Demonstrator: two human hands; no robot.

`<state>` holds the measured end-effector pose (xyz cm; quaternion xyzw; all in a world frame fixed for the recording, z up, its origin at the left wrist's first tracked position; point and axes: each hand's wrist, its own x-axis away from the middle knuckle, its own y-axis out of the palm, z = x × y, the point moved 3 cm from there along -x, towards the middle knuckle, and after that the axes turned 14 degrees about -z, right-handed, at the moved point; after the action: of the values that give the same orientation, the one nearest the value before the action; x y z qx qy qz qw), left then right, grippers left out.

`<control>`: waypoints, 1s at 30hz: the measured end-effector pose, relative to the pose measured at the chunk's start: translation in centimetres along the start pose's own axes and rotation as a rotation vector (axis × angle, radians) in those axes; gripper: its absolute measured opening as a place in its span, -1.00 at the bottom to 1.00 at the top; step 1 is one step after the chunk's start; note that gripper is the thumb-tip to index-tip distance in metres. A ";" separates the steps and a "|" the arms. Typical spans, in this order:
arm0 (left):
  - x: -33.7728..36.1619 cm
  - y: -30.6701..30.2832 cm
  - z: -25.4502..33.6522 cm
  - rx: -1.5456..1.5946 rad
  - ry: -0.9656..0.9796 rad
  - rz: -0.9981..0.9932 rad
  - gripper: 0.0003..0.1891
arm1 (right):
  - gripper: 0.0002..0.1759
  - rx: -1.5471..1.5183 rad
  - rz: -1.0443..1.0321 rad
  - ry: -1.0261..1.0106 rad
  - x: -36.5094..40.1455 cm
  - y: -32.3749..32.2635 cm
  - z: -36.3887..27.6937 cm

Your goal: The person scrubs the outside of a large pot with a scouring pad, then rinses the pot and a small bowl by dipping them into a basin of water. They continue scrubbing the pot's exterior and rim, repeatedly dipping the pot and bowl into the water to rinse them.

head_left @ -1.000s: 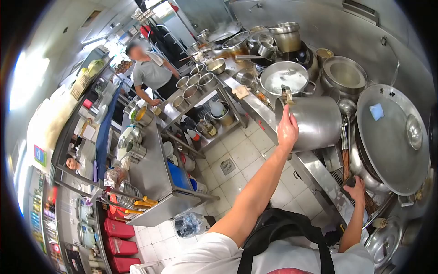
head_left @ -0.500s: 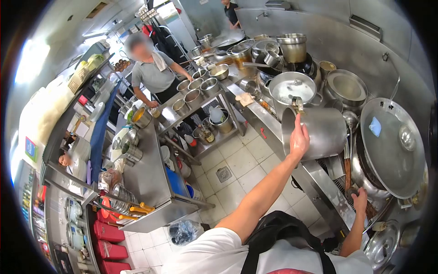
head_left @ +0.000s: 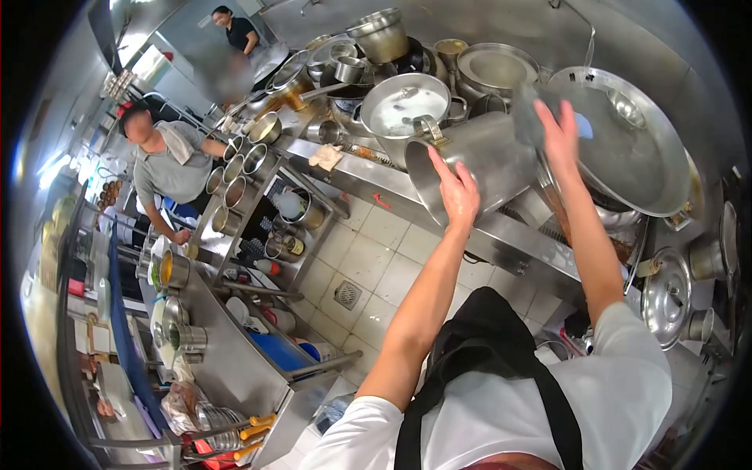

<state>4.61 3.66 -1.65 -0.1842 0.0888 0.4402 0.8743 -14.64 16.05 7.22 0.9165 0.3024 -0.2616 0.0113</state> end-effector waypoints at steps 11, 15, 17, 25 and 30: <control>-1.2 -0.8 -0.1 0.202 -0.155 -0.097 0.01 | -0.55 0.857 -0.848 -0.137 -21.6 27.3 16.7; -1.2 -0.4 -1.2 0.260 -0.219 -0.072 -0.01 | -0.44 1.068 -1.179 -0.069 -21.5 31.0 30.2; -1.6 -0.6 -1.9 0.161 -0.197 -0.031 -0.02 | -0.49 1.281 -1.415 0.105 -20.4 31.3 28.0; -1.1 0.4 -1.6 0.194 -0.238 -0.008 -0.07 | -0.31 0.859 -1.321 0.226 -23.8 29.7 23.3; -1.2 -0.1 -1.3 0.154 -0.218 -0.052 0.01 | -0.05 0.327 -1.037 0.348 -27.5 23.2 13.9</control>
<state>4.03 2.22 -2.43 -0.0700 0.0221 0.4266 0.9015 -26.91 -20.49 5.42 0.6676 0.6657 -0.1214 -0.3106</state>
